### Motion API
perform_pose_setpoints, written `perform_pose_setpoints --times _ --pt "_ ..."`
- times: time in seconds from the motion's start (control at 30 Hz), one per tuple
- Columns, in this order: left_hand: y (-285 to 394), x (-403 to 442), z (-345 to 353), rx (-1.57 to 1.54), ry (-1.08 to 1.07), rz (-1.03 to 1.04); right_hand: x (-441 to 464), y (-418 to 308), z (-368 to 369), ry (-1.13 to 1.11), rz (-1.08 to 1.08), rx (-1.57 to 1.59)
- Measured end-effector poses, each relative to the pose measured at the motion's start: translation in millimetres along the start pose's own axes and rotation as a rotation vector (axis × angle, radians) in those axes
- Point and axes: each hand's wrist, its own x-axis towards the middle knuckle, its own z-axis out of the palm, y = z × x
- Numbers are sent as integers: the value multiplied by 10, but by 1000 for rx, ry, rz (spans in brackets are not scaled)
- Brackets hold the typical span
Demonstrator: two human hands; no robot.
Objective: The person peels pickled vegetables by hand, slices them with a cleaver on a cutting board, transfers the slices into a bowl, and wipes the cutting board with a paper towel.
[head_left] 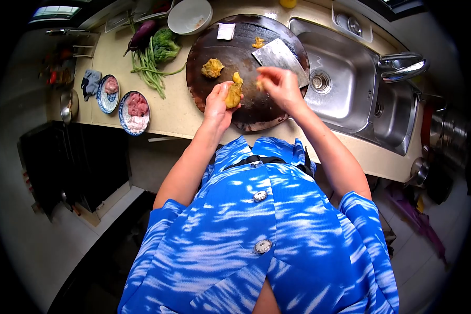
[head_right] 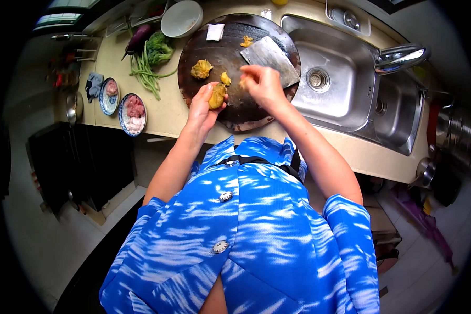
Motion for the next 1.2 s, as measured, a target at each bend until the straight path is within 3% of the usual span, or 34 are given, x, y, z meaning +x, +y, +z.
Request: perform_pose_setpoints --times 0.07,0.13,0.2,0.37,0.43,0.53,0.57,0.87,0.97,1.03,1.2 --pt "28 19 -91 -38 -73 -27 195 -66 -71 137 -19 -108" --pt "60 8 -129 -304 -268 -141 401 -159 -93 211 -97 -321" --pt "113 -22 -90 -389 -290 -196 616 -142 -73 254 -253 -536" --pt "161 -65 -86 -571 -413 -281 990 -27 22 158 -334 -564" --pt "178 -81 -80 -663 -485 -301 1007 17 1 133 -533 -705" --pt "186 -69 -82 -738 -481 -285 780 -60 -39 91 -496 -613" --pt "181 -60 -100 -741 -479 -287 623 -108 -21 96 -343 -494" --pt "40 109 -105 -745 -668 -290 -432 -235 6 44 -115 -451" --pt "-8 132 -87 -621 -613 -236 -421 -435 130 36 -147 -338" --pt "-32 69 36 -491 -340 -73 -370 -520 200 10 -180 -265" --pt "-50 -35 83 -370 -344 -22 -282 -350 251 87 -75 -299"
